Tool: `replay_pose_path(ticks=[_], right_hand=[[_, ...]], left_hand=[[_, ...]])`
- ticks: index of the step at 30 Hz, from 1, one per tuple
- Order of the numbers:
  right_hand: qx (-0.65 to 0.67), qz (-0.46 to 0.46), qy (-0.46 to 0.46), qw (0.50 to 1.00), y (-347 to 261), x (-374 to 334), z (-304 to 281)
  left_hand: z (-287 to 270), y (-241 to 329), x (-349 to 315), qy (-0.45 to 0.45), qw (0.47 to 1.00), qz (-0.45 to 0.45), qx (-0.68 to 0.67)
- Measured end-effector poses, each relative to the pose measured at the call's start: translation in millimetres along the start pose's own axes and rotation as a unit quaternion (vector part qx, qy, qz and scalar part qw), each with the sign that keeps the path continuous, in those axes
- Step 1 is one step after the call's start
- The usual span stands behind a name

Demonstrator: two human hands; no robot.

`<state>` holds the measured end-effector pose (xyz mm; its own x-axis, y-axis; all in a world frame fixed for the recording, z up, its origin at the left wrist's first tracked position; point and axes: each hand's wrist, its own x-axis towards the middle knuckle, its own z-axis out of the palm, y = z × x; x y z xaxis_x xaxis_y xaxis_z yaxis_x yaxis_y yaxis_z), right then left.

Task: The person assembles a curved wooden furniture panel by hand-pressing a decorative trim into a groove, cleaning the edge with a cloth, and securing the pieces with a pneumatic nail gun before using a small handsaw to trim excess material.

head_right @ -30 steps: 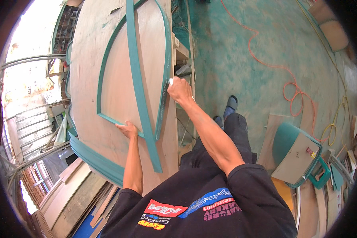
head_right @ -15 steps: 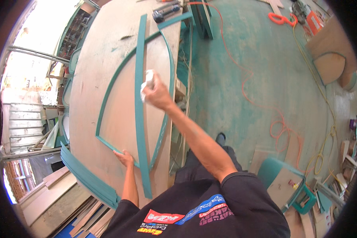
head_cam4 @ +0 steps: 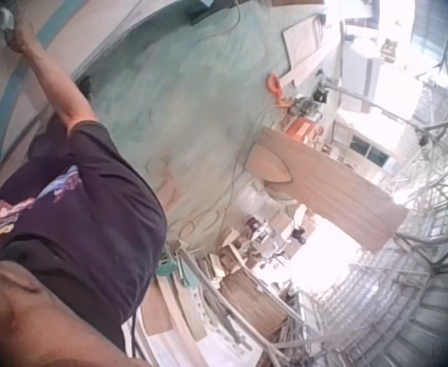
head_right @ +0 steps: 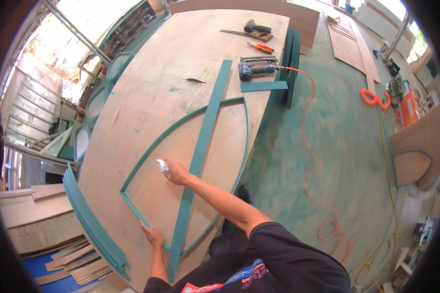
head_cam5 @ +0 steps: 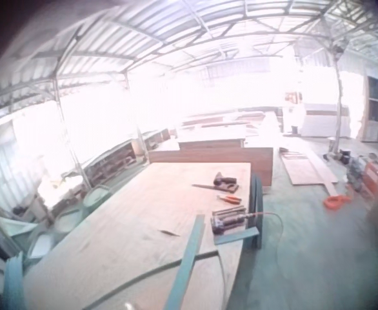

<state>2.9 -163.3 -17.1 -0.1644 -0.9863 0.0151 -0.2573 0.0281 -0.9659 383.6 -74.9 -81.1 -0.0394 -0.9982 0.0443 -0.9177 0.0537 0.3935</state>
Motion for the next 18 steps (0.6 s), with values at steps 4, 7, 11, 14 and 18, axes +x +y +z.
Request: replay_pose_path(ticks=[4, 7, 11, 14, 18], right_hand=[[-0.047, -0.080, -0.064, 0.994, 5, -5, -1], [-0.039, -0.049, 0.037, 0.997, 31, -25, -57], [0.036, 0.037, 0.105, 0.993, 14, -23, -176], [0.024, 0.091, 0.201, 0.975, 54, -30, -261], [0.080, 0.137, 0.182, 0.970, 53, -33, -319]], left_hand=[[-24, -15, -2, 0.000, 0.993, -0.021, 0.117], [-16, 51, -5, -0.021, 0.930, -0.088, 0.357], [10, 150, -14, -0.056, 0.998, -0.005, 0.007], [20, 278, -26, -0.069, 0.988, 0.127, 0.052], [40, 272, -18, -0.016, 0.980, 0.122, 0.154]])
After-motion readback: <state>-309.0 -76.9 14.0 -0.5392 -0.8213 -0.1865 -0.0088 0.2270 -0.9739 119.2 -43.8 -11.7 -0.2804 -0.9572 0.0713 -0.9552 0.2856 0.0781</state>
